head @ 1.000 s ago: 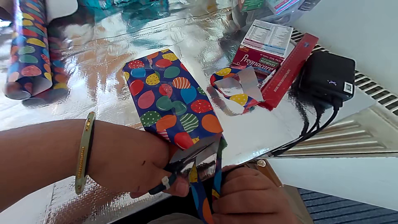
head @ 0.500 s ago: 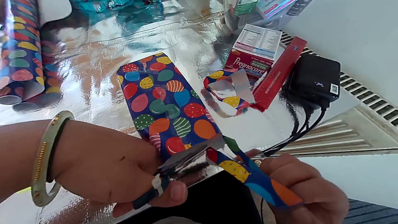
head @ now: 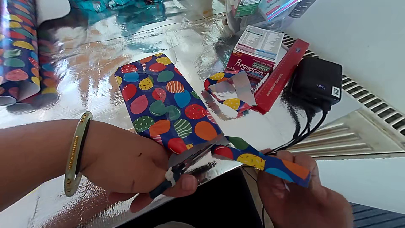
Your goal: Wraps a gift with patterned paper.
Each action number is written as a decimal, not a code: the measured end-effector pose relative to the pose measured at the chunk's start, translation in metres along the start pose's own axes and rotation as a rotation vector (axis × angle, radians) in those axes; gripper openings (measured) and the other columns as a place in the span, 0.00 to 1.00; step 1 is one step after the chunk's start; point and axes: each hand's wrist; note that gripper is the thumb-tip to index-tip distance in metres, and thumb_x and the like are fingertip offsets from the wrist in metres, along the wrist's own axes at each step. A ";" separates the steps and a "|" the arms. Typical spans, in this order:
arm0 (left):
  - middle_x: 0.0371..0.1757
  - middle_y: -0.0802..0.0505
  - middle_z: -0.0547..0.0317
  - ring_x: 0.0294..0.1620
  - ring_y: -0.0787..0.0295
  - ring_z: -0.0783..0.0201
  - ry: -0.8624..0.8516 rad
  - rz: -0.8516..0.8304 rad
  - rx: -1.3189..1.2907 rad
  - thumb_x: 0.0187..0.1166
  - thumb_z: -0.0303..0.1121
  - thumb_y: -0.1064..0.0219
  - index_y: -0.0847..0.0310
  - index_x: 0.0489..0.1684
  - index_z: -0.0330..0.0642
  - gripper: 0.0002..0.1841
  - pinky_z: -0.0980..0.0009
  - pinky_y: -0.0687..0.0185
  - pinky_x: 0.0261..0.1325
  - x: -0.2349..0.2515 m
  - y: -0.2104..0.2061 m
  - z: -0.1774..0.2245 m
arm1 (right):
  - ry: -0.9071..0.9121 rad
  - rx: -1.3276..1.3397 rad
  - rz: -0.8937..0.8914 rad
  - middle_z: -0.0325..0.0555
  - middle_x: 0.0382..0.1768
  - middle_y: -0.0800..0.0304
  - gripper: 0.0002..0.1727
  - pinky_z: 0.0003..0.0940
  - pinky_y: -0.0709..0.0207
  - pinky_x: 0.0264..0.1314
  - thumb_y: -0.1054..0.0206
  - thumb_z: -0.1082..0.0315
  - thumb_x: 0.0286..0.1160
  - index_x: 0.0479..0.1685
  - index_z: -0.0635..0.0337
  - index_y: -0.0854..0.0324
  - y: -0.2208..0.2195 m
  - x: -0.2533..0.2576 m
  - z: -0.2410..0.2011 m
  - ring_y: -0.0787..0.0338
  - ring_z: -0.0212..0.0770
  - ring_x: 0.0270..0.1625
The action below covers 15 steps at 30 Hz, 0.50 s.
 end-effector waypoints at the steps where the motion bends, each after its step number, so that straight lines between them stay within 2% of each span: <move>1: 0.17 0.19 0.68 0.12 0.26 0.79 -0.040 0.007 -0.020 0.87 0.60 0.47 0.20 0.42 0.47 0.25 0.86 0.35 0.16 0.004 -0.001 -0.005 | -0.015 0.031 -0.005 0.44 0.45 0.08 0.09 0.24 0.15 0.41 0.34 0.62 0.80 0.46 0.54 0.10 -0.001 -0.001 0.001 0.08 0.33 0.42; 6: 0.17 0.19 0.68 0.12 0.29 0.80 -0.017 0.004 0.023 0.87 0.60 0.49 0.19 0.37 0.44 0.27 0.85 0.40 0.16 0.004 0.000 0.003 | -0.053 0.132 0.028 0.45 0.42 0.07 0.11 0.23 0.16 0.38 0.34 0.64 0.78 0.48 0.59 0.10 -0.002 -0.005 0.005 0.08 0.32 0.40; 10: 0.17 0.19 0.67 0.11 0.30 0.80 -0.070 0.003 0.029 0.88 0.59 0.49 0.19 0.36 0.43 0.28 0.86 0.40 0.14 0.010 0.000 -0.002 | -0.061 0.123 0.022 0.43 0.40 0.08 0.11 0.23 0.17 0.37 0.35 0.63 0.79 0.48 0.58 0.10 0.000 -0.007 0.008 0.09 0.31 0.38; 15: 0.17 0.18 0.66 0.10 0.29 0.79 -0.122 0.027 -0.012 0.91 0.54 0.49 0.19 0.38 0.42 0.24 0.86 0.38 0.15 0.015 -0.002 -0.008 | -0.065 0.104 -0.005 0.44 0.44 0.08 0.11 0.22 0.17 0.37 0.35 0.63 0.80 0.48 0.57 0.10 0.005 -0.009 0.008 0.09 0.32 0.40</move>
Point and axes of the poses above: each hand's wrist, its own x-axis towards the middle knuckle, its own y-axis out of the back of the hand, z = x × y
